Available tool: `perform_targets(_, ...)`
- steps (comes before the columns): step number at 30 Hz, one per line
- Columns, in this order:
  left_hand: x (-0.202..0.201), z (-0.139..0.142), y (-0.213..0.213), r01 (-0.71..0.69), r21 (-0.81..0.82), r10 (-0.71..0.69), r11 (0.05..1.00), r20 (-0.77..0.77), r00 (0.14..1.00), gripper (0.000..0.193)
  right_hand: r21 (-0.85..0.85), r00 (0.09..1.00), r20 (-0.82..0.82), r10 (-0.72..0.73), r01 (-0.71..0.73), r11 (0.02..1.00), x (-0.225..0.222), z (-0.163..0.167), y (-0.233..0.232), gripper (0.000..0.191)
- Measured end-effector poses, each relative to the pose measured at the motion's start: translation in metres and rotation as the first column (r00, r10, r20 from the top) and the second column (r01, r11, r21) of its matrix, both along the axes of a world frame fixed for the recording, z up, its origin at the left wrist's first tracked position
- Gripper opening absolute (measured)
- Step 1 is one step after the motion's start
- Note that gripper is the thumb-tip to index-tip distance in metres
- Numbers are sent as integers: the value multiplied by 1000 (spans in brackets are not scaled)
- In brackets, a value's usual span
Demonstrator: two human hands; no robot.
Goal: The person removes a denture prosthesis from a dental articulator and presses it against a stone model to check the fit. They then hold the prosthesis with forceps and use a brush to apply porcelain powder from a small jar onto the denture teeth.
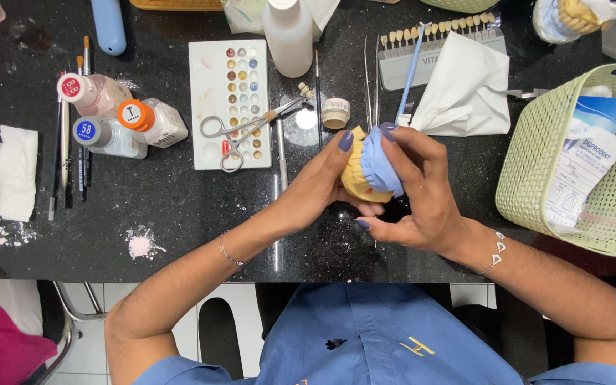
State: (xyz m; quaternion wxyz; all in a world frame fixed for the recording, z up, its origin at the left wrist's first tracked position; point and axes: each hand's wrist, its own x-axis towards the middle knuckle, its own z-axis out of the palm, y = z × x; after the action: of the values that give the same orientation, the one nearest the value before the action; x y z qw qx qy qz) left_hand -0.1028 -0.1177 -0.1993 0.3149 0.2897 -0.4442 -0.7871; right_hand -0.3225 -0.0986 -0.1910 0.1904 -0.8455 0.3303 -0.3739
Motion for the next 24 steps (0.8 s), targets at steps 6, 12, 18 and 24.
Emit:
perform_targets(6, -5, -11, 10, -12, 33, 18, 999, -174, 985, 70, -29, 998, -9, -56, 56, 998, 2, -3, 1, 99)
perform_targets(12, -7, -19, 18, 3, 40, 2, 999, -126, 992, 68, -148, 992, -3, -128, 126, 981, -2, 0, 2, 86)
perform_targets(18, -5, 3, 19, 37, -108, -60, 993, -213, 975, 84, -80, 973, 228, 30, -12, 997, -12, -1, 0, 81)
perform_targets(24, 0, 20, 19, 19, -296, -62, 955, -135, 989, 93, -107, 960, 243, 136, -113, 988, -18, -8, 1, 85)
